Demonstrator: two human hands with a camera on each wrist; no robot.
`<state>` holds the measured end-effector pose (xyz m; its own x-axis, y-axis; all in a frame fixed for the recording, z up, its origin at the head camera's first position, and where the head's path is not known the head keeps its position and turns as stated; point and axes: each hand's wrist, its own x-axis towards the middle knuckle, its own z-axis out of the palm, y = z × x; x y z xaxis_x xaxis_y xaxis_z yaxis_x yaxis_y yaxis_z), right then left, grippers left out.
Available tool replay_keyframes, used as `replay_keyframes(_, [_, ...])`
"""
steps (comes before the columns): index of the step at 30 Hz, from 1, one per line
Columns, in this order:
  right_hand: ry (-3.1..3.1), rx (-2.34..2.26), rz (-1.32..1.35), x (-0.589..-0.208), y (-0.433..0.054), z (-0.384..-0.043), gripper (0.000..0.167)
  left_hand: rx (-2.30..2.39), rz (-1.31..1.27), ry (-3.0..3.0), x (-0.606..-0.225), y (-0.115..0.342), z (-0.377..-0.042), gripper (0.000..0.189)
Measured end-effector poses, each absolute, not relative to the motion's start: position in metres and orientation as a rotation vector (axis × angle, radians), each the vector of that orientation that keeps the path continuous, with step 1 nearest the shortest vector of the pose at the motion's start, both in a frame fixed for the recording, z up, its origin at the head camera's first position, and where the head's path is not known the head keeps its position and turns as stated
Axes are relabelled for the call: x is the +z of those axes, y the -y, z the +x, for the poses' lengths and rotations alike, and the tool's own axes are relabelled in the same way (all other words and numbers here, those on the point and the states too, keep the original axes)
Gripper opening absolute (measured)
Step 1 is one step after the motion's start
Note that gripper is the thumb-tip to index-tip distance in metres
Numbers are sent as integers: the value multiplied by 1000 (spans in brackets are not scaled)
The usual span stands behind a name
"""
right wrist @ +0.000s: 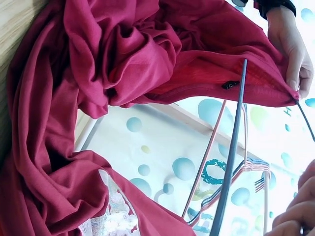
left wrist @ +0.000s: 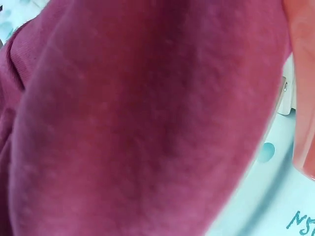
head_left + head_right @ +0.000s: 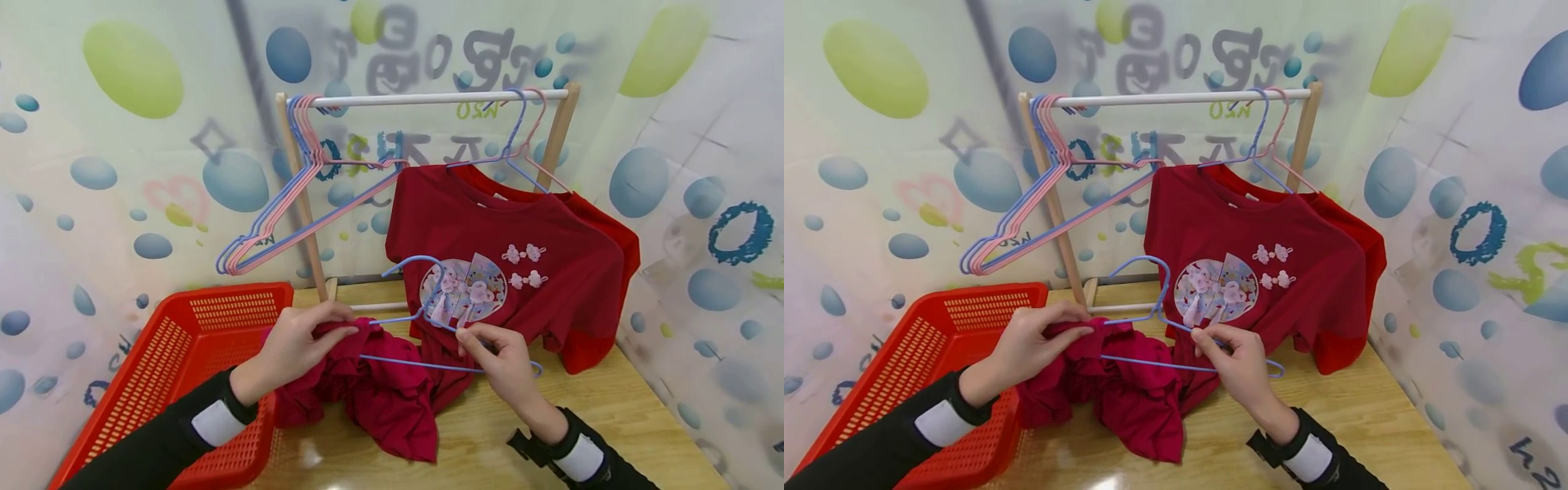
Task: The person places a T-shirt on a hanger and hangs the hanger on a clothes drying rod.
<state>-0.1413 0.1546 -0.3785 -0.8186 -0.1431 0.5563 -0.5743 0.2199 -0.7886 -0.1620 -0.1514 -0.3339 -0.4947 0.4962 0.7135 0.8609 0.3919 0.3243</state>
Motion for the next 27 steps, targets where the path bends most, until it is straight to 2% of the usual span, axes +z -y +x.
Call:
replay_keyframes(17, [2134, 1511, 591, -382, -142, -138, 23, -933, -1071, 2211, -335, 139, -157, 24])
replay_keyframes(27, [2080, 1457, 631, -354, -127, -122, 23, -933, -1047, 2219, -335, 133, -155, 21])
